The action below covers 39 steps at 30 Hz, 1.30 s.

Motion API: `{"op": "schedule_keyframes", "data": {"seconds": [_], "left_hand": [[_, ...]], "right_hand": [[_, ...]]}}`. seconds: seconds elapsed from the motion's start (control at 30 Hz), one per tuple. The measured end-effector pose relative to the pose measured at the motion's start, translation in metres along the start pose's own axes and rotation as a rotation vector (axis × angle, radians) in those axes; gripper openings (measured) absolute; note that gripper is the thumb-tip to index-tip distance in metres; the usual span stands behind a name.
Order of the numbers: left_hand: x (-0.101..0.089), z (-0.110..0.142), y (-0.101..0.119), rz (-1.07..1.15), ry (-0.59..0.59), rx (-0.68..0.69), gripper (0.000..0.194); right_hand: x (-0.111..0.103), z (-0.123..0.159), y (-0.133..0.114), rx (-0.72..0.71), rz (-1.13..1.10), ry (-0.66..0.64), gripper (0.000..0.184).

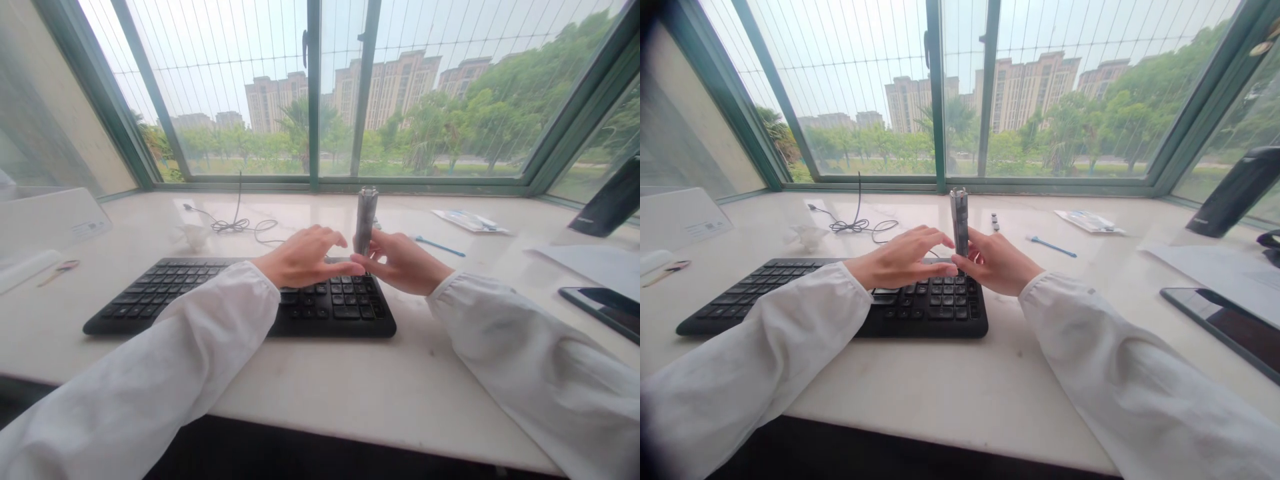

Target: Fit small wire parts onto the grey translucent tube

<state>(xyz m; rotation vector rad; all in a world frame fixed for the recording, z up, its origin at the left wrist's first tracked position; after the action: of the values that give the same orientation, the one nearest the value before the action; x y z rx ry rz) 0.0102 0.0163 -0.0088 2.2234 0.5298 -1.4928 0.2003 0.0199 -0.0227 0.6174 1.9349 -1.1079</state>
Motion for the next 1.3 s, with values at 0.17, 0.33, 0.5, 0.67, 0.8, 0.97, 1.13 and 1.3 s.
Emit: {"op": "schedule_keyframes", "data": {"seconds": [0.17, 0.33, 0.5, 0.67, 0.8, 0.97, 1.13, 1.3], "left_hand": [[0.006, 0.009, 0.003, 0.07, -0.228, 0.104, 0.079], [0.005, 0.012, 0.013, 0.125, -0.261, 0.114, 0.087], [0.006, 0.013, 0.012, 0.123, -0.25, 0.108, 0.086], [0.009, 0.015, 0.011, 0.055, -0.274, 0.093, 0.094], [0.01, 0.015, 0.014, -0.003, -0.324, 0.086, 0.106], [0.012, 0.016, 0.014, -0.025, -0.35, 0.051, 0.118], [0.013, 0.018, 0.01, -0.044, -0.328, 0.073, 0.112], [0.011, 0.014, 0.011, -0.012, -0.26, 0.06, 0.086]], "right_hand": [[0.004, 0.002, -0.003, -0.029, -0.027, 0.029, 0.019], [0.009, 0.002, 0.002, -0.034, -0.041, -0.008, 0.018], [0.015, 0.002, 0.002, -0.07, -0.022, 0.056, 0.02], [0.022, 0.001, 0.001, -0.089, -0.016, 0.137, 0.019], [0.021, 0.0, 0.003, -0.058, -0.125, 0.271, 0.02], [0.02, -0.002, 0.013, 0.074, -0.374, 0.246, 0.024], [0.018, -0.005, 0.015, 0.085, -0.579, 0.116, 0.029], [0.015, -0.007, 0.012, 0.173, -0.612, 0.101, 0.033]]}}
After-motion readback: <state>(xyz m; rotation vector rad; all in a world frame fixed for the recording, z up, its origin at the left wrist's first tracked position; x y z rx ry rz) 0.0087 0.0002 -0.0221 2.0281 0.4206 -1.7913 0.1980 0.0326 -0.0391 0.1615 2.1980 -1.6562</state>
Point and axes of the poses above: each hand's wrist, its own z-axis away from the middle knuckle, its own x-axis out of the palm, y = z × x, the point moved 2 cm from there along -z, towards the middle knuckle, and after that the axes turned 13 degrees about x, right-handed, at the moved point
